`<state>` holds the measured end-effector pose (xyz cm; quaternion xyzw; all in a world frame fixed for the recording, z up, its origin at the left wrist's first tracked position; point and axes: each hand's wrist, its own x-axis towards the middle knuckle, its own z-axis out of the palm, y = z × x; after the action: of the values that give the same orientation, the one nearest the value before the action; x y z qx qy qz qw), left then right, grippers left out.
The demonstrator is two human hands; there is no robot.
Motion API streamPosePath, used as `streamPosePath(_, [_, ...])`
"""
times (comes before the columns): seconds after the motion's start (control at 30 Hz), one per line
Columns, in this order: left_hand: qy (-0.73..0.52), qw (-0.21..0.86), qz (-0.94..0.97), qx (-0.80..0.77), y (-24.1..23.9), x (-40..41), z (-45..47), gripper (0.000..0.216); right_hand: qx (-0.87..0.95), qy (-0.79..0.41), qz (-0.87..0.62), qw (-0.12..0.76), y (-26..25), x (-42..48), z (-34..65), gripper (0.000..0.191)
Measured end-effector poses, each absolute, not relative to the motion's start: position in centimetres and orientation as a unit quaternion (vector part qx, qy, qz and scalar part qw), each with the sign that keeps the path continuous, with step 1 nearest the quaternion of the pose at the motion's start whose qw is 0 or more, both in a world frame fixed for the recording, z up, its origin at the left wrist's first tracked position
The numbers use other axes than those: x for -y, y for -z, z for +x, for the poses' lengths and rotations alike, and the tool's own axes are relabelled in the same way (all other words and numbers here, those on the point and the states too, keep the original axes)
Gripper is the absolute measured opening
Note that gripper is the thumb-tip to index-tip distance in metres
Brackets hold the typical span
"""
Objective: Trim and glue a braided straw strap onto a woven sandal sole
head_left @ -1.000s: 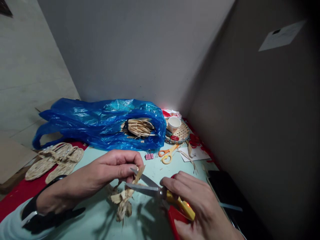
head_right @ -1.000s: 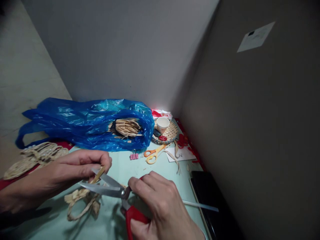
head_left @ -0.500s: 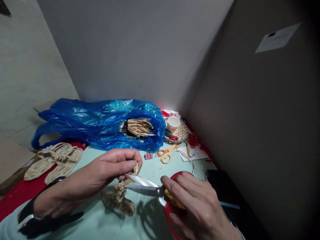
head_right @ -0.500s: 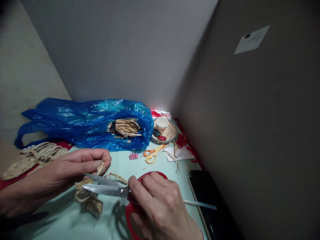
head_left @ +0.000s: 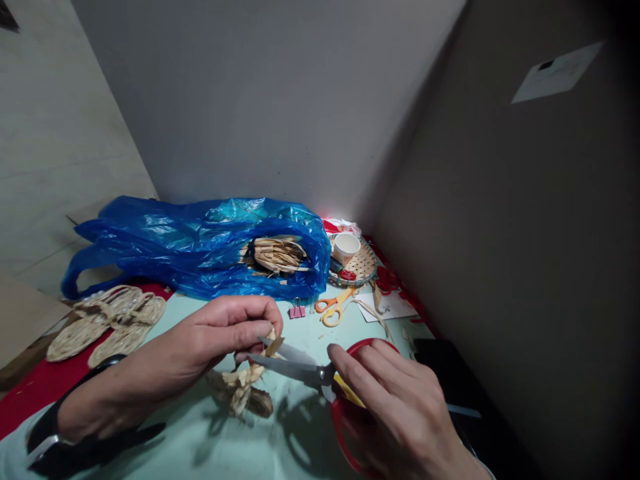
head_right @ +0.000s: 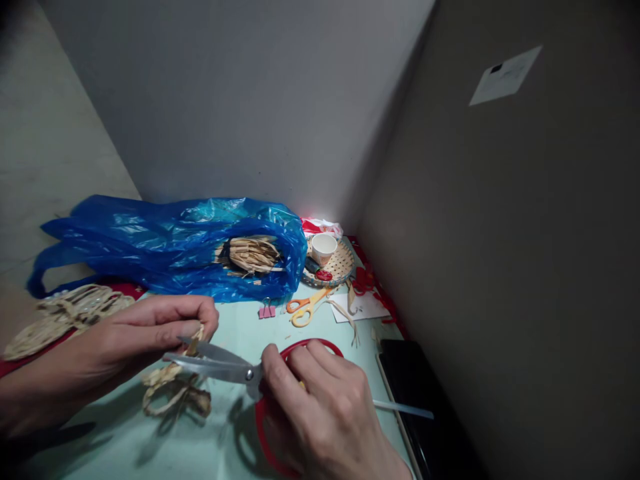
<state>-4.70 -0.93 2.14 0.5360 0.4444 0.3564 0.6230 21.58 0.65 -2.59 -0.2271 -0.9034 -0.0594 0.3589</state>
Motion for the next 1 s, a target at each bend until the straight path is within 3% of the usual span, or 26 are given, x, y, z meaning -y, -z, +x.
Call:
streamPosePath(0.33, [-0.375, 0.656, 0.472, -0.454, -2.2, 0.9, -3.8, 0.032, 0.900, 0.117, -0.216, 0.359, 3.6, -0.8, 22.5, 0.035])
streamPosePath(0.5, [-0.427, 0.631, 0.460, -0.456, -2.1, 0.9, -3.9, 0.026, 0.891, 0.078, -0.239, 0.378, 3.4, -0.9, 21.9, 0.021])
streamPosePath(0.67, [-0.422, 0.538, 0.543, -0.488, -2.8, 1.1, -3.8, 0.023, 0.802, -0.209, -0.340, 0.445, 3.2, -0.9, 20.6, 0.006])
streamPosePath(0.83, [-0.398, 0.476, 0.596, -0.510, -3.5, 1.5, -3.4, 0.022, 0.570, -0.613, -0.344, 0.425, 1.3, -0.3, 18.5, 0.039])
streamPosePath(0.9, [-0.390, 0.458, 0.610, -0.516, -3.4, 1.7, -3.4, 0.022, 0.512, -0.691, -0.314, 0.403, 0.6, 0.0, 17.8, 0.052])
streamPosePath(1.0, [-0.383, 0.439, 0.627, -0.517, -3.1, 1.7, -3.5, 0.022, 0.487, -0.715, -0.289, 0.411, 0.3, 0.5, 16.9, 0.056])
